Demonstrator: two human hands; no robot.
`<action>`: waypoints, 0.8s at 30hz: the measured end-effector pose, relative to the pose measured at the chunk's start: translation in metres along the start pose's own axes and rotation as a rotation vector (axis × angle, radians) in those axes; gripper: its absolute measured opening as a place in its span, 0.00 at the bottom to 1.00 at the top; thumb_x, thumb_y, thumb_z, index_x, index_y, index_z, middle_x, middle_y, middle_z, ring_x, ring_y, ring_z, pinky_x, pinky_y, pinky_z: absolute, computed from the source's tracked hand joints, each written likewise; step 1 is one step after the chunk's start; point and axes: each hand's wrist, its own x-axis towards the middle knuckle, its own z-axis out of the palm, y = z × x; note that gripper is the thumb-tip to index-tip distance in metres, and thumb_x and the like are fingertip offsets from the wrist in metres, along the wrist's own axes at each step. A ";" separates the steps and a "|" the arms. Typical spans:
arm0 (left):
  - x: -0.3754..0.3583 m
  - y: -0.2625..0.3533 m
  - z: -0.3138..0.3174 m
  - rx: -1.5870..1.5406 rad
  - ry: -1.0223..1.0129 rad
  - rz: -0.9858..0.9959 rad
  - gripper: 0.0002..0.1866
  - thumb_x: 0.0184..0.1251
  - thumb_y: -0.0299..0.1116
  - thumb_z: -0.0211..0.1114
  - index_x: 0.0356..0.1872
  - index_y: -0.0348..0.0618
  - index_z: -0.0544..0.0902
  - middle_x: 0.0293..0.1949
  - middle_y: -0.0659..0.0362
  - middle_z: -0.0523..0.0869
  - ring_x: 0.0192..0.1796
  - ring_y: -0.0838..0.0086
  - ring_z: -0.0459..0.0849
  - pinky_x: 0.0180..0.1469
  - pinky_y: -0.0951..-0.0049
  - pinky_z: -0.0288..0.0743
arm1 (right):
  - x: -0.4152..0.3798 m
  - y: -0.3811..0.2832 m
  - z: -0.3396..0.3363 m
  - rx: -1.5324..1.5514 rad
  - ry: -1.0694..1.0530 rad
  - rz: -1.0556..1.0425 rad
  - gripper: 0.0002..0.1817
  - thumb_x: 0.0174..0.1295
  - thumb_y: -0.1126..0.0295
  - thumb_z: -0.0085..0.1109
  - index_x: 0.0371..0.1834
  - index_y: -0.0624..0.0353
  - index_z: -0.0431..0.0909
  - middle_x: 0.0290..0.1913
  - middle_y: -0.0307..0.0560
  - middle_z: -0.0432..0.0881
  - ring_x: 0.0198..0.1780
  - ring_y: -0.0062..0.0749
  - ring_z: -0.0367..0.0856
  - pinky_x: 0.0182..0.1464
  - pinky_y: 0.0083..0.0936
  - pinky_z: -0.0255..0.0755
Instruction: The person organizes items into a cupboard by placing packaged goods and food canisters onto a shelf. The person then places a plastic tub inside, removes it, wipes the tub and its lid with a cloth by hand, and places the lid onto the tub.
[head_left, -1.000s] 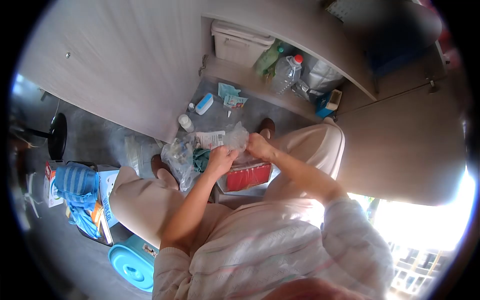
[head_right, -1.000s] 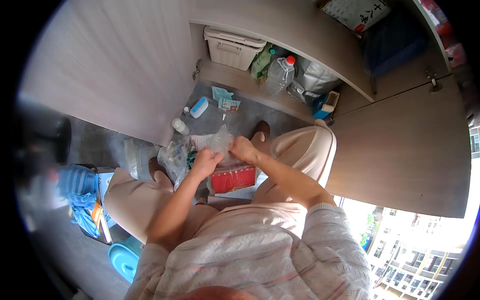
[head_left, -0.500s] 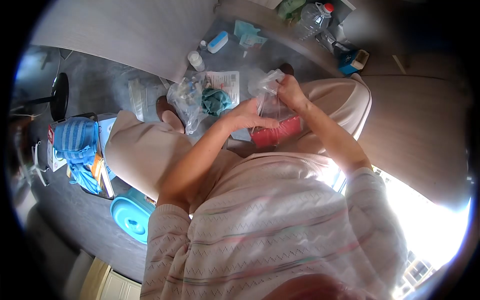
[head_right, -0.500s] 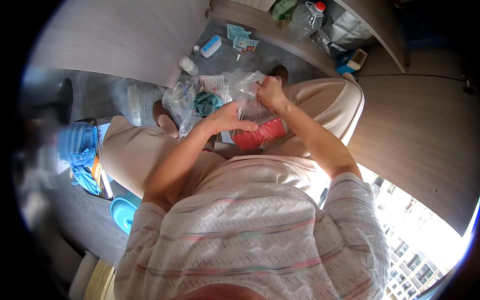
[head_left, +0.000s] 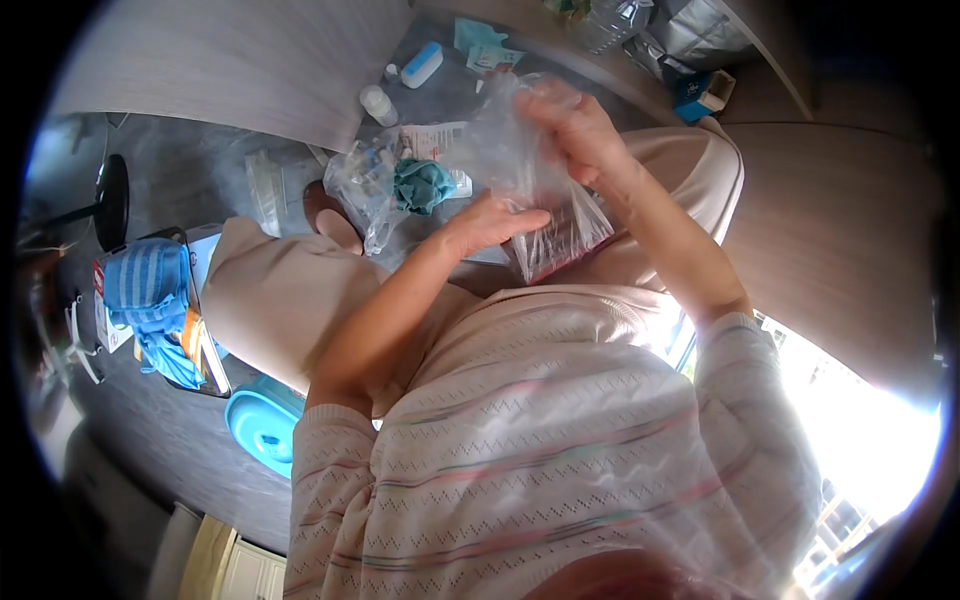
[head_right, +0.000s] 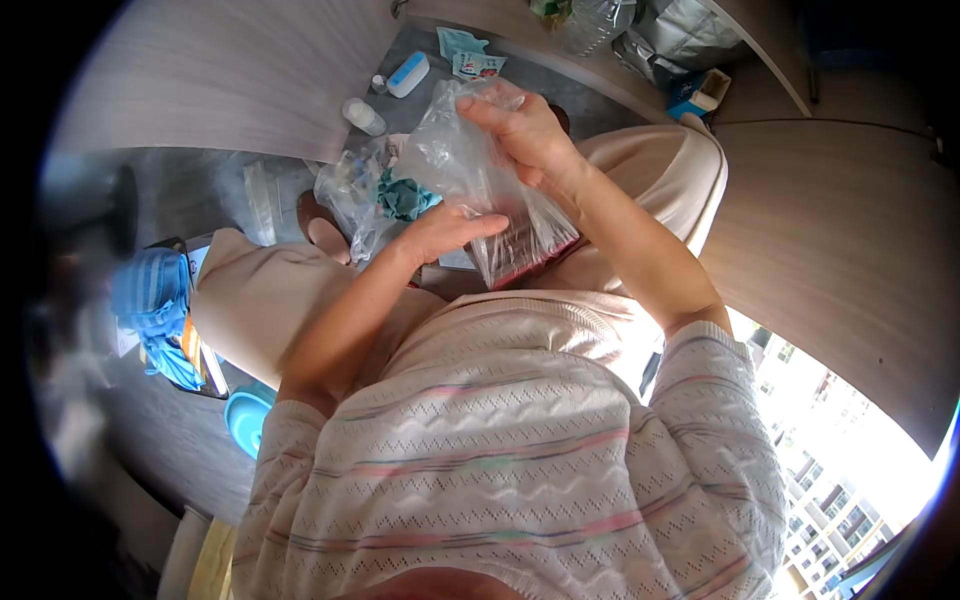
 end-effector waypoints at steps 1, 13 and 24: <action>-0.004 0.010 0.006 0.046 -0.007 0.098 0.29 0.50 0.41 0.70 0.52 0.38 0.72 0.50 0.56 0.75 0.52 0.71 0.71 0.57 0.70 0.62 | 0.004 0.002 -0.005 -0.017 0.027 0.026 0.11 0.53 0.66 0.63 0.34 0.60 0.74 0.26 0.38 0.76 0.19 0.16 0.69 0.15 0.16 0.60; 0.006 0.005 0.023 0.359 0.308 0.384 0.15 0.66 0.39 0.54 0.41 0.35 0.75 0.34 0.55 0.78 0.39 0.71 0.74 0.43 0.69 0.67 | 0.018 -0.003 -0.001 0.060 -0.210 -0.041 0.27 0.51 0.61 0.65 0.51 0.62 0.68 0.44 0.46 0.75 0.45 0.29 0.74 0.44 0.27 0.68; 0.007 -0.017 0.024 0.401 0.387 0.425 0.11 0.60 0.30 0.56 0.41 0.35 0.77 0.37 0.52 0.80 0.42 0.66 0.79 0.46 0.69 0.71 | -0.018 0.044 -0.032 -0.401 -0.610 0.293 0.32 0.53 0.53 0.63 0.55 0.63 0.68 0.52 0.47 0.74 0.55 0.30 0.69 0.58 0.23 0.61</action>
